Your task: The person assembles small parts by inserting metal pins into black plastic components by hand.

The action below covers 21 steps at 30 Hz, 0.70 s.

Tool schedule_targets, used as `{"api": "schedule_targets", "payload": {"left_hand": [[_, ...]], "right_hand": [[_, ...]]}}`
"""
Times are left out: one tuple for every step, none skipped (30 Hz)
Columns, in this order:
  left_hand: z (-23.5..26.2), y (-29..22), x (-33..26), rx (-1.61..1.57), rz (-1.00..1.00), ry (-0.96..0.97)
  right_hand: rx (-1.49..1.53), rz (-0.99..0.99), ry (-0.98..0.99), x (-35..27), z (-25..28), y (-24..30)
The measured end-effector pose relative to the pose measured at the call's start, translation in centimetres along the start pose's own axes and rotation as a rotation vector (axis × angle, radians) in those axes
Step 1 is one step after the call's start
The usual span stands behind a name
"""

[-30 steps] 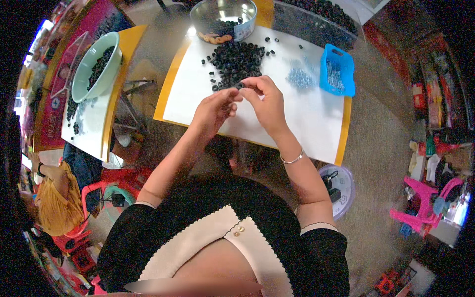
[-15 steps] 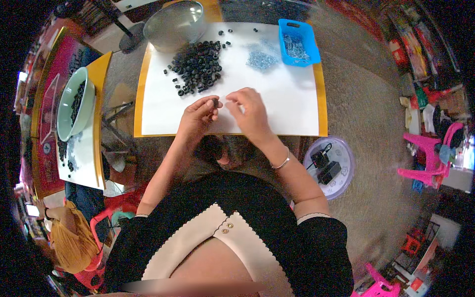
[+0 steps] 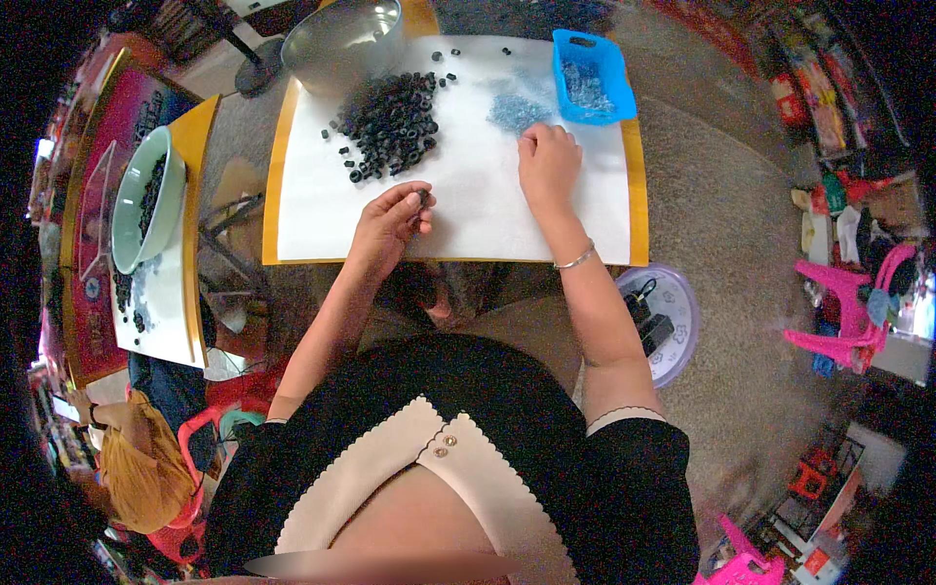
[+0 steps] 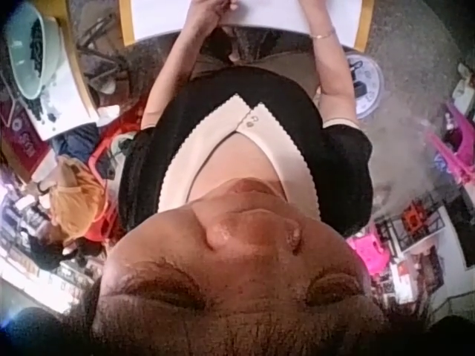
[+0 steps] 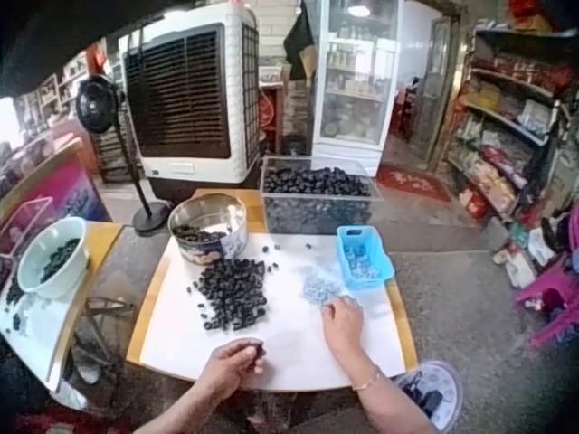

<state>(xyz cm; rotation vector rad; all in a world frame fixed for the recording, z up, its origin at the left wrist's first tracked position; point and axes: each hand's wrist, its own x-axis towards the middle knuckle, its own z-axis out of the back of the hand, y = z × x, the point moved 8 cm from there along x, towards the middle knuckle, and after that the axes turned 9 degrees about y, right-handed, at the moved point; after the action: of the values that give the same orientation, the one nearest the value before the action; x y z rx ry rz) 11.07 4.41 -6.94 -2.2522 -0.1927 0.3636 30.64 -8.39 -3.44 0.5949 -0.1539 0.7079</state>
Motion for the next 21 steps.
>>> {"api": "schedule_targets", "payload": {"left_hand": [[0.1, 0.0, 0.0, -0.001, 0.001, -0.002], [0.2, 0.1, 0.0, -0.006, 0.003, -0.004], [0.2, 0.2, 0.0, -0.011, 0.005, -0.007], [0.3, 0.2, 0.0, -0.012, 0.004, -0.010], [0.3, 0.2, 0.1, -0.018, 0.002, -0.004], [0.3, 0.1, 0.1, -0.024, 0.001, 0.005], [0.3, 0.2, 0.1, -0.024, 0.001, 0.005], [0.3, 0.3, 0.0, -0.029, -0.005, 0.006], [0.3, 0.2, 0.1, -0.032, -0.012, 0.006], [0.2, 0.1, 0.0, -0.031, -0.014, 0.005], [0.1, 0.1, 0.0, -0.022, -0.007, -0.005], [0.2, 0.1, -0.2, -0.015, -0.002, -0.021], [0.3, 0.0, -0.3, -0.016, -0.004, -0.029], [0.3, 0.0, -0.3, -0.021, 0.003, -0.027], [0.1, 0.1, -0.3, -0.028, 0.015, -0.019], [0.2, 0.0, -0.2, -0.030, 0.013, -0.026], [0.2, -0.1, -0.1, -0.024, 0.015, -0.022], [0.0, -0.2, 0.0, -0.019, 0.017, -0.017], [-0.2, -0.3, 0.0, -0.021, 0.015, -0.026], [-0.3, -0.4, -0.1, 0.017, 0.019, -0.047], [-0.4, -0.5, -0.1, 0.054, 0.021, -0.071]], "right_hand": [[0.061, -0.016, 0.012, 0.0, -0.1, -0.4], [0.062, -0.016, 0.014, -0.1, -0.3, -0.6], [0.063, -0.031, 0.025, -0.3, -0.2, -0.5], [0.064, -0.045, 0.036, -0.3, -0.1, -0.4], [0.064, -0.044, 0.038, -0.2, -0.1, -0.1], [0.004, -0.029, 0.029, 0.1, 0.1, 0.6], [-0.057, -0.014, 0.020, 0.2, 0.2, 1.0], [-0.057, -0.013, 0.021, 0.2, 0.0, 0.9], [-0.052, -0.009, 0.005, 0.3, -0.1, 0.9], [-0.048, -0.004, -0.010, 0.4, -0.1, 1.0], [-0.047, -0.002, -0.009, 0.2, -0.1, 0.8], [0.071, -0.033, 0.041, -0.2, -0.1, 0.7], [0.189, -0.065, 0.092, -0.7, -0.1, 0.7], [0.193, -0.061, 0.099, -1.2, 0.1, 1.3], [0.403, -0.146, 0.143, -1.8, 0.4, 1.3], [0.616, -0.230, 0.189, -2.4, 0.2, 1.4], [0.618, -0.228, 0.197, -2.7, 0.5, 1.8], [0.727, -0.217, 0.232, -3.0, 0.5, 2.3], [0.836, -0.206, 0.268, -3.3, 0.4, 2.9], [0.839, -0.204, 0.278, -3.6, 0.7, 3.5], [0.893, -0.204, 0.306, -3.9, 0.8, 4.4]]}}
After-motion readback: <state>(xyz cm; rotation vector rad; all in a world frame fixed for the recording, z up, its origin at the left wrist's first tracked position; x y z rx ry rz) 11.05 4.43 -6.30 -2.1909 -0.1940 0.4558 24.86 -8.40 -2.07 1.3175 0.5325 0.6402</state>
